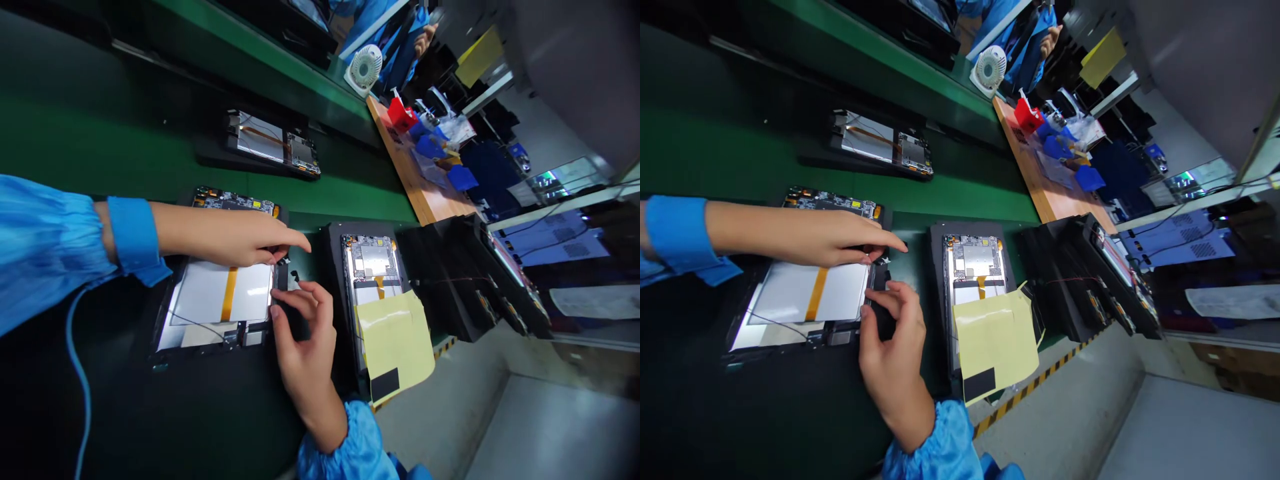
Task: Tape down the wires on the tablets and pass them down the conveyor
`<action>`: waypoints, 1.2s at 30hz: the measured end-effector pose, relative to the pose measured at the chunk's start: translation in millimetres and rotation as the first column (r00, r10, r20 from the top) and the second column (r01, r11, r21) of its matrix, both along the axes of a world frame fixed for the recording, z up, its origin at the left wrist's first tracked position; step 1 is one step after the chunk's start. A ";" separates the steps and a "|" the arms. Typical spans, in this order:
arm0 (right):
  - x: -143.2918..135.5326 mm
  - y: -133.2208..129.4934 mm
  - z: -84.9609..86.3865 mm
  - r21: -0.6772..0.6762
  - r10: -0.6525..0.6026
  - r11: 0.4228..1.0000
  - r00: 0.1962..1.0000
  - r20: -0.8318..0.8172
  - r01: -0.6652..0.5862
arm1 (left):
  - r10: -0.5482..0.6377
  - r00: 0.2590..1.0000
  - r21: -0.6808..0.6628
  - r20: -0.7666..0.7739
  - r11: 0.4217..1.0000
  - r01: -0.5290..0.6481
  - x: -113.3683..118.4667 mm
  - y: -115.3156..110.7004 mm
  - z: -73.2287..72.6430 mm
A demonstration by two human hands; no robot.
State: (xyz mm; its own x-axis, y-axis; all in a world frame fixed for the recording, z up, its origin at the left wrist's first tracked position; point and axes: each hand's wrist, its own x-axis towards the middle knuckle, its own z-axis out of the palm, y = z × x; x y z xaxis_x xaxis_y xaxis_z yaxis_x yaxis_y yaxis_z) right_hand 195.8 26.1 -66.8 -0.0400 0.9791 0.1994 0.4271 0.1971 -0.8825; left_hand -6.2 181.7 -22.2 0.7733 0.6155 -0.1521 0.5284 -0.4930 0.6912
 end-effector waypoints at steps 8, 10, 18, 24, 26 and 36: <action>1.9 -5.6 -2.2 0.108 0.052 0.992 0.993 0.110 -0.064 | -0.048 0.998 -0.076 0.031 0.996 0.050 0.1 25.7 0.1; 3.8 -0.5 5.2 0.036 0.054 0.998 0.996 0.078 -0.057 | -0.044 0.999 -0.075 0.029 0.996 0.046 0.3 28.6 -0.4; 12.7 32.8 29.4 -0.260 0.168 0.948 0.983 -0.071 -0.181 | -0.003 0.996 -0.153 0.091 0.988 0.016 -3.2 28.7 -5.6; 12.7 39.5 33.2 -0.327 0.138 0.927 0.979 -0.152 -0.182 | 0.019 0.998 -0.132 0.060 0.991 -0.011 -1.2 27.8 -3.5; 12.0 41.4 34.8 -0.350 0.130 0.917 0.973 -0.192 -0.192 | 0.023 0.998 -0.137 0.058 0.990 -0.015 -0.9 27.8 -3.7; 6.8 46.0 32.4 -0.377 0.181 0.905 0.980 -0.081 -0.199 | 0.002 0.995 -0.135 0.102 0.991 0.012 -2.3 29.1 -10.6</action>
